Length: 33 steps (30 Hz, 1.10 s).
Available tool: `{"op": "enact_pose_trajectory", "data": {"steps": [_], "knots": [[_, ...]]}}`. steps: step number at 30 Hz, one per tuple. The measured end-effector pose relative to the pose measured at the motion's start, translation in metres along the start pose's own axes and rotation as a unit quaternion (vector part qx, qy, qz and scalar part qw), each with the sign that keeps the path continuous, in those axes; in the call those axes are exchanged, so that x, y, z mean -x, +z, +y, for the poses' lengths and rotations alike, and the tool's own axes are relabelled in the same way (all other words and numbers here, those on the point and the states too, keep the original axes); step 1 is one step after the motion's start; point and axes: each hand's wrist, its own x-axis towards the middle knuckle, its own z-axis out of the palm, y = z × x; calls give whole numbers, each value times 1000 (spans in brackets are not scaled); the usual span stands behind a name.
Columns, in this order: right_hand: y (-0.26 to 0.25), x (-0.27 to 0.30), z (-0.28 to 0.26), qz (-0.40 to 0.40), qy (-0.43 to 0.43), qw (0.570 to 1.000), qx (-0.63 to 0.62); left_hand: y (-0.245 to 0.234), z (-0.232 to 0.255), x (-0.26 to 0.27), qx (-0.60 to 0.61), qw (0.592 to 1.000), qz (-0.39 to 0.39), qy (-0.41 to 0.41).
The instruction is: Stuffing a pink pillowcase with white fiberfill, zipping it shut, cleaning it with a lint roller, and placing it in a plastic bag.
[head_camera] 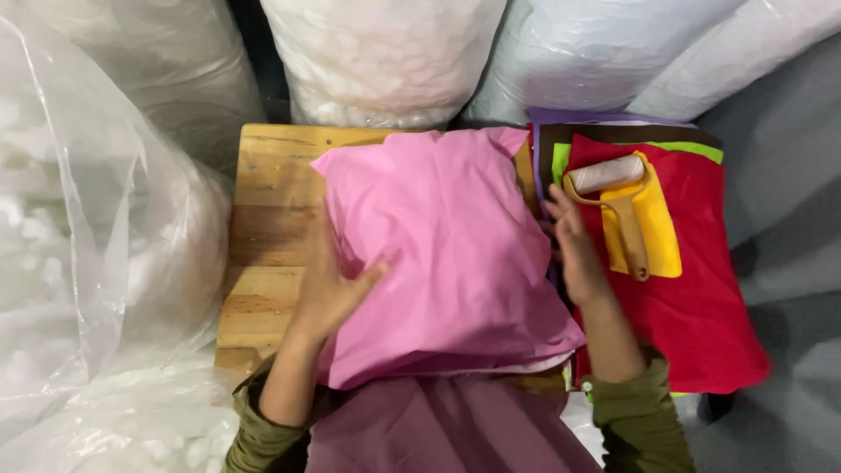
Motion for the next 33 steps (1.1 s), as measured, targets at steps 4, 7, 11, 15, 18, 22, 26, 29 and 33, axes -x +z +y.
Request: {"op": "enact_pose_trajectory", "data": {"steps": [4,7,11,15,18,22,26,29,33], "knots": [[73,12,43,22,-225,963,149,63,-58,24,-89,988,-116,50],[73,30,-22,34,-230,961,148,64,-59,20,-173,965,40,192],[57,36,-89,127,-337,886,290,29,-43,-9,-135,901,135,390],[113,0,-78,97,-430,813,380,63,-27,-30,-340,861,89,369],[133,-28,-17,-22,-223,826,517,97,-92,-70,-409,839,69,351],[118,-14,-46,59,-315,810,490,81,-56,-51,-367,836,121,389],[104,-15,-24,37,-293,822,486,68,-76,-52,-384,859,98,325],[84,-3,-30,-28,-306,855,417,54,-79,-31,-385,893,12,232],[29,35,-34,42,-279,894,347,7,-35,36,-281,940,-94,166]]}}
